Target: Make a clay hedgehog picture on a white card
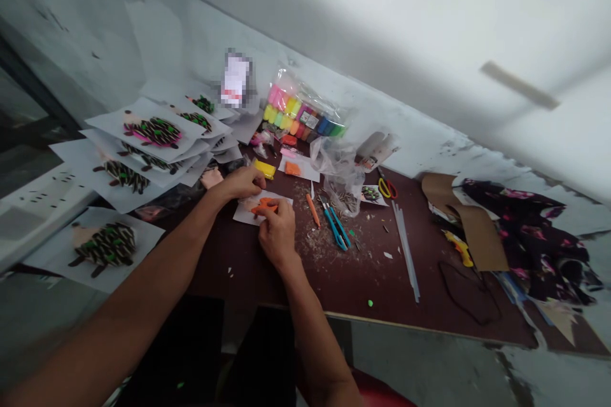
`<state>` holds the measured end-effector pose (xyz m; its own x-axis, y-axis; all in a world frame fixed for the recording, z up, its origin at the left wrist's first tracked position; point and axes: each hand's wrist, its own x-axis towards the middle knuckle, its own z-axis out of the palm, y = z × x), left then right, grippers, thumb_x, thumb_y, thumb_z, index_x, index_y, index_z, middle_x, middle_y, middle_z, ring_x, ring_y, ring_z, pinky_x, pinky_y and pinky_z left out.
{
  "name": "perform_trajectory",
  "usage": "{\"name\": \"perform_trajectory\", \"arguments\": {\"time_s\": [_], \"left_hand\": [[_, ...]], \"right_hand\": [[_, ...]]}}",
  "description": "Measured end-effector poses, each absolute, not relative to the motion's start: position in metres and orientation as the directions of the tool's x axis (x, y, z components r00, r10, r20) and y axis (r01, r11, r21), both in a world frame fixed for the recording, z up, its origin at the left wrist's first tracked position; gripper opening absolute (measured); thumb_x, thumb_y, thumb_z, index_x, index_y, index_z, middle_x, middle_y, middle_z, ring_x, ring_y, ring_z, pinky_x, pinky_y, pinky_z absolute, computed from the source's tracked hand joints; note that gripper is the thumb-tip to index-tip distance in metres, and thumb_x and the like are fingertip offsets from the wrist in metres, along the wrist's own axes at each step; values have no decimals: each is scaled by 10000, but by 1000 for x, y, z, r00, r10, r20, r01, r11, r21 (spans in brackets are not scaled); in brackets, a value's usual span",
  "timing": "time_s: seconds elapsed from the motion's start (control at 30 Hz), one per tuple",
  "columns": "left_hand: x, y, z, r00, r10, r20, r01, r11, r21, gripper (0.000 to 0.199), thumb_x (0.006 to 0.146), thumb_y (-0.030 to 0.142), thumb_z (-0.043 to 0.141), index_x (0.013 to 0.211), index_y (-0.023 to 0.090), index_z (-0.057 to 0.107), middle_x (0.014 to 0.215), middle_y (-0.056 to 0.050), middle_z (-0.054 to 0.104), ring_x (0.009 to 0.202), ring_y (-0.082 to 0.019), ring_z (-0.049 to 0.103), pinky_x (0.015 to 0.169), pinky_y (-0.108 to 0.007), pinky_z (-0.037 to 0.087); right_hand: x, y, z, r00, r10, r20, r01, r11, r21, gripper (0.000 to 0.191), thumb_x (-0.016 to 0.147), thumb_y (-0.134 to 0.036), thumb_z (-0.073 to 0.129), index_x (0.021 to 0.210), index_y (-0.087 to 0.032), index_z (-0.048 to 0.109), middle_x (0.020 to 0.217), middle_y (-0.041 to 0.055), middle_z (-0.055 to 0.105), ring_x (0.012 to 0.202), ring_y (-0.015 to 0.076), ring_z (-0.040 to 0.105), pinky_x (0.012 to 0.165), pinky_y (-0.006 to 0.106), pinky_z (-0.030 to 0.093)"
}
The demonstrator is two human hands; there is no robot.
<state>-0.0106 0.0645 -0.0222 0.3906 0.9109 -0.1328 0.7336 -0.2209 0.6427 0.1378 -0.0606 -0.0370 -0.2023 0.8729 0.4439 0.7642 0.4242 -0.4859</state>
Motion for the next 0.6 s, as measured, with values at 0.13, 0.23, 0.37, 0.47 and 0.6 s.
{"name": "perform_trajectory", "arguments": {"time_s": [0.13, 0.23, 0.37, 0.47, 0.6], "left_hand": [[-10, 65, -22, 392, 909, -143, 742, -221, 633, 323, 651, 66, 600, 891, 180, 785, 912, -57, 766, 833, -185, 659, 655, -226, 443], [-10, 64, -21, 388, 910, -149, 750, -218, 624, 326, 652, 63, 601, 897, 177, 784, 913, -51, 766, 828, -179, 661, 651, -222, 442], [-10, 63, -19, 394, 906, -154, 749, -220, 625, 329, 654, 67, 610, 910, 173, 787, 911, -52, 766, 820, -181, 663, 645, -224, 443], [-10, 63, -19, 390, 907, -159, 746, -210, 632, 337, 650, 66, 610, 915, 177, 786, 907, -53, 764, 806, -177, 662, 635, -223, 438], [-11, 66, -23, 392, 907, -153, 739, -211, 640, 325, 650, 78, 616, 908, 182, 785, 909, -57, 765, 793, -177, 659, 632, -224, 435]], "right_hand": [[141, -64, -37, -246, 882, 402, 840, 401, -366, 481, 806, 18, 465, 1033, -280, 767, 1088, 73, 577, 959, 209, 511, 859, 360, 407], [140, -66, -35, -319, 877, 360, 876, 418, -241, 406, 871, -39, 489, 1059, -272, 763, 1122, 88, 593, 948, 215, 495, 825, 351, 384], [137, -69, -33, -406, 853, 328, 885, 456, -91, 309, 915, -114, 524, 1076, -248, 751, 1131, 107, 616, 980, 235, 482, 806, 348, 364], [136, -71, -35, -397, 851, 345, 892, 446, -71, 305, 919, -114, 523, 1078, -251, 744, 1120, 95, 632, 953, 226, 487, 793, 340, 354], [139, -71, -37, -303, 865, 399, 917, 378, -124, 342, 916, -84, 504, 1081, -264, 744, 1094, 78, 633, 898, 204, 492, 783, 332, 345]]}}
